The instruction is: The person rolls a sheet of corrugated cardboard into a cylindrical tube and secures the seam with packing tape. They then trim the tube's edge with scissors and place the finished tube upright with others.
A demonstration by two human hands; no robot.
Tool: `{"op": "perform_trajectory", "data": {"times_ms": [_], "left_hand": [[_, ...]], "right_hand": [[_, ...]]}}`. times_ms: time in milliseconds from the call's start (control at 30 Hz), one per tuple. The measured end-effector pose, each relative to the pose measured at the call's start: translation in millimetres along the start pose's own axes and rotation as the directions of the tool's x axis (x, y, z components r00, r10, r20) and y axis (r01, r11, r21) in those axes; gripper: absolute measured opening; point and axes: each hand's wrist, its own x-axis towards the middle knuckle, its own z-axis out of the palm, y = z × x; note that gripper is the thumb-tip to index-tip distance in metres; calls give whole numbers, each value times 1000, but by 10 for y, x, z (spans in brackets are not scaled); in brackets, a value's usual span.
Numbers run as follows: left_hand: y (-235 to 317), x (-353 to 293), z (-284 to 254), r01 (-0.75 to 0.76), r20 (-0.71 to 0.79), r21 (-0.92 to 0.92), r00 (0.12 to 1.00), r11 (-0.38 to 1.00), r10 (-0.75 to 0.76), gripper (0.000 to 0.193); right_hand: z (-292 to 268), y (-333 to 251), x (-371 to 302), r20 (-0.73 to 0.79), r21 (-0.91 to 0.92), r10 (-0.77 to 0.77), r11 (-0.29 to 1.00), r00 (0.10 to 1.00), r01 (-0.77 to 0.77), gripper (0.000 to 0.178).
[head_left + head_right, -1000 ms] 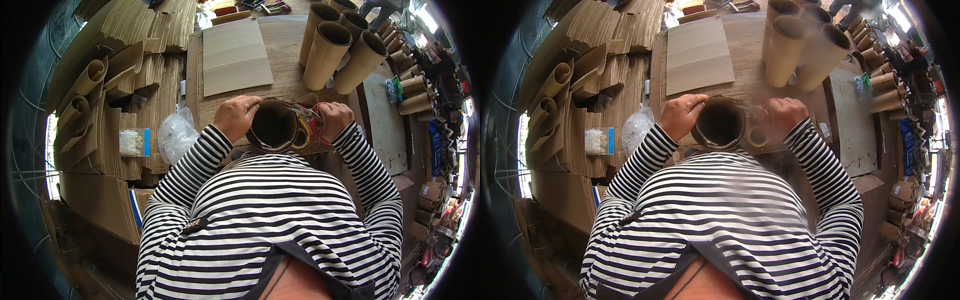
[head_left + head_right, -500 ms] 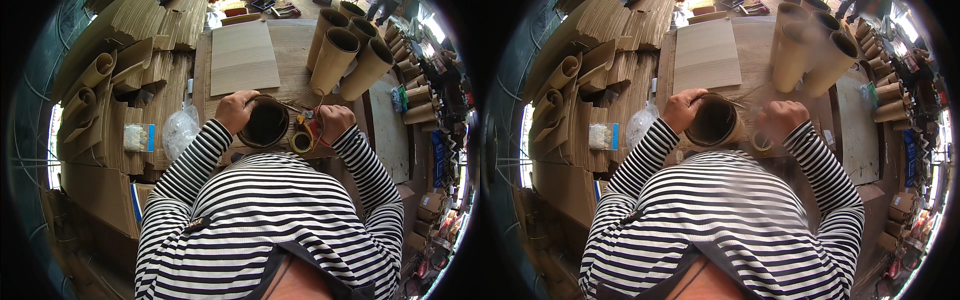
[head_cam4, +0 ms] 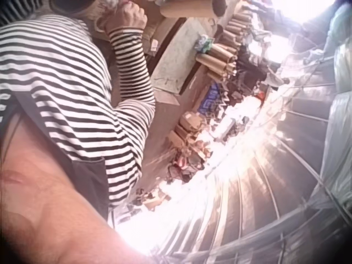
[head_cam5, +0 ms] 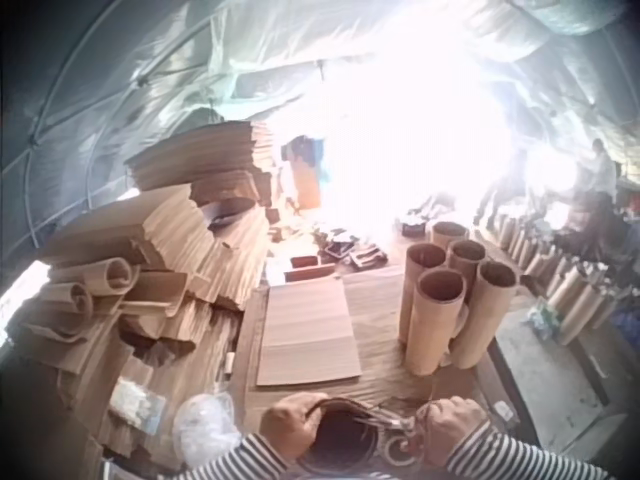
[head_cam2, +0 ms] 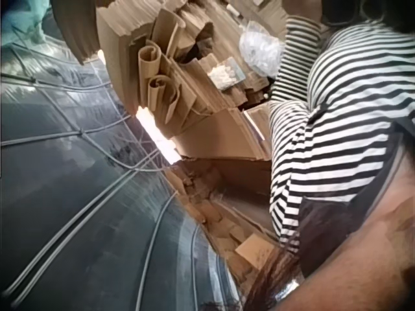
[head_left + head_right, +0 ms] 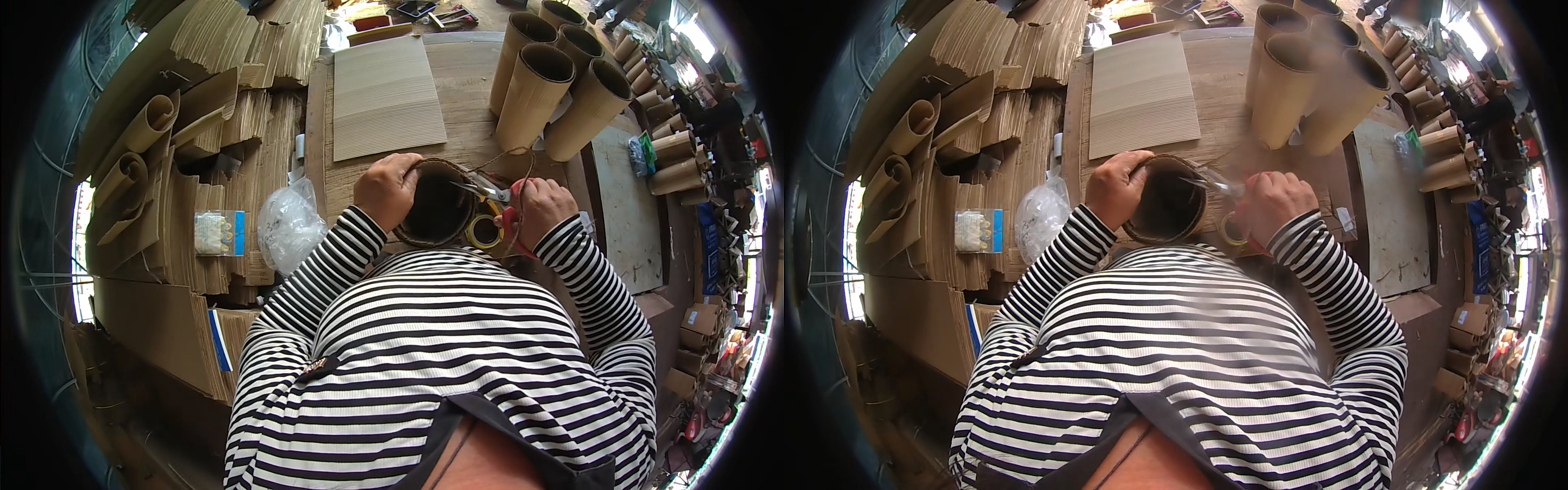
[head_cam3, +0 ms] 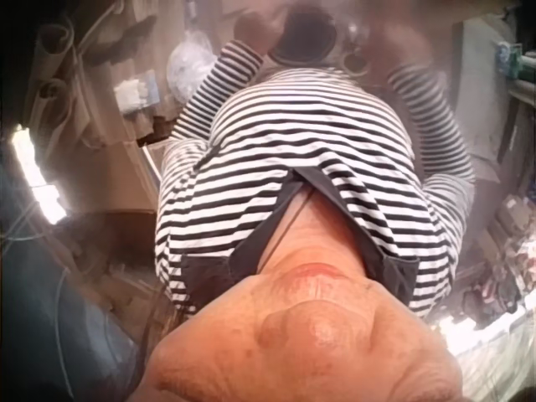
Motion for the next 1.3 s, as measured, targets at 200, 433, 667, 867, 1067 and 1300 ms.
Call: {"op": "perform_trajectory", "data": {"times_ms": [200, 433, 667, 867, 1067, 1300], "left_hand": [[76, 10, 49, -115, 20, -27, 993, 993, 115, 22], [109, 41, 51, -96, 103, -67, 989, 993, 103, 23], [-14, -121, 22, -64, 72, -155, 995, 986, 76, 27], [-45, 105, 78, -141, 227, -228, 954, 963, 194, 28], [56, -173, 36, -19, 119, -199, 992, 980, 43, 29], [32, 44, 62, -104, 236, -239, 958, 965, 162, 26]], "right_hand": [[60, -5, 24, -2, -10, -2, 1000, 1000, 2, 39], [-84, 16, 149, -17, -52, -67, 996, 998, 66, 34], [87, 224, 128, -87, -21, -114, 993, 990, 112, 24], [68, 182, 220, -149, -92, -168, 984, 975, 155, 32], [66, 363, 97, -126, -32, -199, 980, 972, 197, 31], [-29, 184, 190, -198, -72, -219, 975, 955, 209, 33]]}}
